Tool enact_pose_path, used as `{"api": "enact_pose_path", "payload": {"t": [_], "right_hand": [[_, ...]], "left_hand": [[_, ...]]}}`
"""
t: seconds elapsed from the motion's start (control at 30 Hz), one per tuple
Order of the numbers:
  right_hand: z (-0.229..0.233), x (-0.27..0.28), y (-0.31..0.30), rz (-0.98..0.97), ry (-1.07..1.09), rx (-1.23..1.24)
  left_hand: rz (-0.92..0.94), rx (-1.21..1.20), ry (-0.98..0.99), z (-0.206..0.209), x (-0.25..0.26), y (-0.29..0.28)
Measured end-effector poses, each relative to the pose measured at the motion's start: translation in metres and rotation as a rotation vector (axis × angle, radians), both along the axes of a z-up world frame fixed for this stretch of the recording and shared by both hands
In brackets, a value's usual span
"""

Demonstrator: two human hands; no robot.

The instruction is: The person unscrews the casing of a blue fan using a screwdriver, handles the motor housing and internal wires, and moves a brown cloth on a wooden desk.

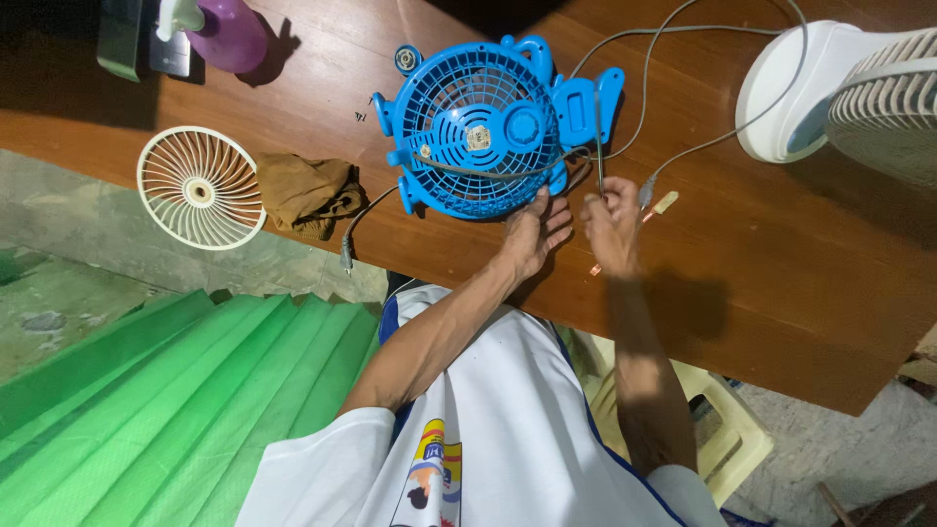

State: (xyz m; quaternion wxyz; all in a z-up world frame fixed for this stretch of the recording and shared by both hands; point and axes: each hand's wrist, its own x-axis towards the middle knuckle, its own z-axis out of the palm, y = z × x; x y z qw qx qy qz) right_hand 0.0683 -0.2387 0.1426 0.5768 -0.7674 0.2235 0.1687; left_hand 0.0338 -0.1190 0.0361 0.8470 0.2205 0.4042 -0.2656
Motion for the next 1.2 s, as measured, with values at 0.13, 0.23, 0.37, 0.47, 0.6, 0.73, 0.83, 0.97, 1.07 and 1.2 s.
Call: {"api": "enact_pose_path", "payload": {"t": [0.13,0.23,0.37,0.47,0.6,0.73,0.83,0.97,1.07,1.2], "right_hand": [[0.051,-0.015,-0.019,0.244,-0.223,-0.122],[0.113,-0.021,-0.025,0.547,-0.463,-0.599],[0.179,-0.016,-0.017,0.580,-0.412,-0.752],[0.196,-0.013,-0.008,0.603,-0.388,-0.737],[0.193,-0.003,0.002,0.631,-0.318,-0.749],[0.191,-0.002,0.009,0.669,-0.295,-0.801],[0.189,0.003,0.007,0.795,-0.370,-0.838],[0.183,0.005,0.005,0.797,-0.353,-0.847],[0.181,0.007,0.006,0.820,-0.353,-0.843],[0.180,0.009,0.007,0.808,-0.384,-0.825]], "left_hand": [[0.077,-0.024,-0.004,0.001,0.002,-0.001],[0.161,-0.093,-0.029,-0.001,0.008,-0.002],[0.201,-0.133,-0.032,-0.002,0.007,-0.005],[0.229,-0.175,-0.067,-0.008,0.006,-0.006],[0.278,-0.199,-0.090,-0.021,0.007,-0.013],[0.315,-0.184,-0.050,-0.033,0.008,-0.019],[0.352,-0.191,-0.060,-0.035,0.008,-0.021],[0.338,-0.183,-0.044,-0.033,0.008,-0.022],[0.366,-0.181,-0.042,-0.035,0.010,-0.023],[0.377,-0.183,-0.030,-0.032,0.010,-0.023]]}}
